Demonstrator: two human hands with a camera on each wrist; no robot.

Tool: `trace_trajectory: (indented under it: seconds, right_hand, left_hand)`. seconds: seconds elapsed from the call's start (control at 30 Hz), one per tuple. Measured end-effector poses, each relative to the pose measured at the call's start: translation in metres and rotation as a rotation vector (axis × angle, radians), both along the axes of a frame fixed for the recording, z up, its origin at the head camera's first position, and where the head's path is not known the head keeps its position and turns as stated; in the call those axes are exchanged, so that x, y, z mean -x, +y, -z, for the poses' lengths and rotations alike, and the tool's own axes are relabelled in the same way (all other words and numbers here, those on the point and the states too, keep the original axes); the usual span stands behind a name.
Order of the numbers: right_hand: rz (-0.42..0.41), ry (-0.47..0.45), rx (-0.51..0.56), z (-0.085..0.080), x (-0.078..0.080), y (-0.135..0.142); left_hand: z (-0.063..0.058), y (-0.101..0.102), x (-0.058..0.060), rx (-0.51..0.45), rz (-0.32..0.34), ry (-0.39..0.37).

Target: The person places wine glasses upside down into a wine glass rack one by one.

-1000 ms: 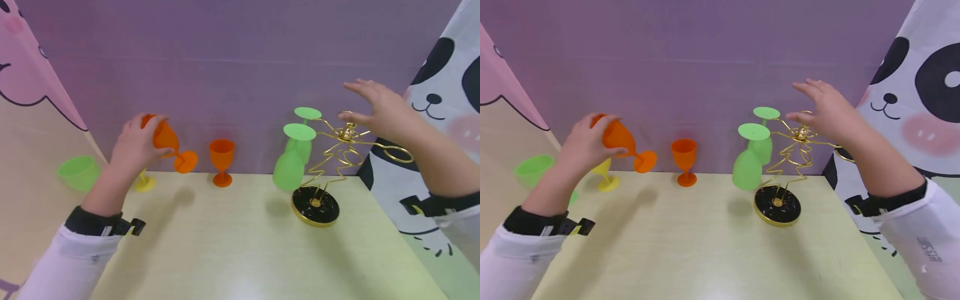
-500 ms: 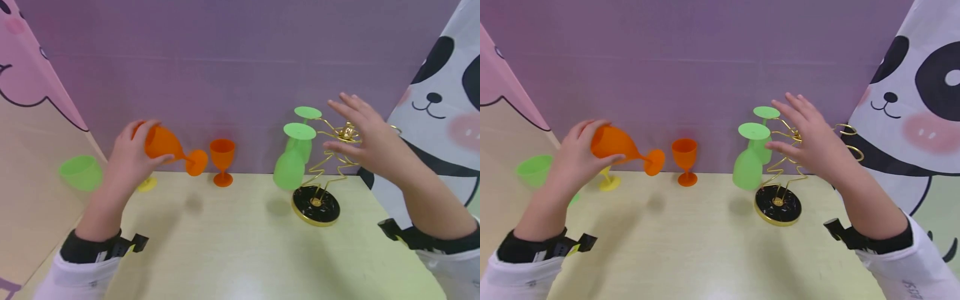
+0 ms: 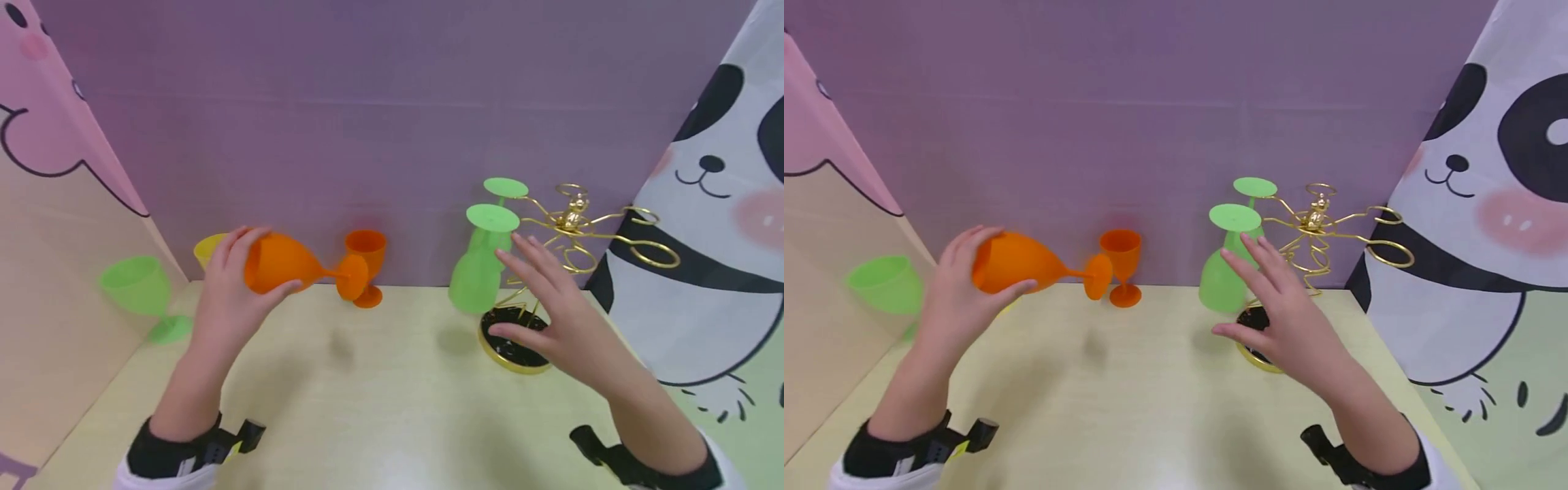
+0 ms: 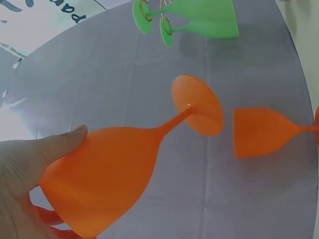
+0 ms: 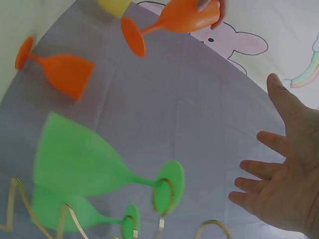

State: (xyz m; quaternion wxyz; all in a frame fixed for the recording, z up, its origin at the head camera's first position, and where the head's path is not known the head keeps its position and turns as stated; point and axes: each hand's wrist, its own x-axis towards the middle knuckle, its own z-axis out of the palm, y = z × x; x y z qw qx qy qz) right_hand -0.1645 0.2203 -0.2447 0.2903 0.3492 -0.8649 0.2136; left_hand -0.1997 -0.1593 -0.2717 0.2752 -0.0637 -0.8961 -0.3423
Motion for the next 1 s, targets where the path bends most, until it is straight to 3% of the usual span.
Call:
trace_trajectory:
  seconds: [0.23, 0.37, 0.53, 0.73, 1.0]
  right_hand:
    - [-0.020, -0.129, 0.184, 0.042, -0.005, -0.003]
    - [-0.104, -0.227, 0.319, 0.061, -0.001, -0.003]
    - [-0.232, -0.398, 0.460, 0.083, 0.005, -0.004]
    - [-0.249, -0.536, 0.516, 0.103, 0.008, -0.006]
    - [-0.273, -0.602, 0.538, 0.116, 0.011, -0.014]
  left_hand:
    - [0.021, 0.011, -0.004, -0.156, 0.096, -0.001]
    - [0.036, 0.019, -0.002, -0.294, 0.183, -0.064]
    - [0.057, 0.029, 0.000, -0.459, 0.292, -0.204]
    - [0.071, 0.038, 0.001, -0.619, 0.347, -0.340]
    - [0.078, 0.048, 0.001, -0.733, 0.384, -0.477]
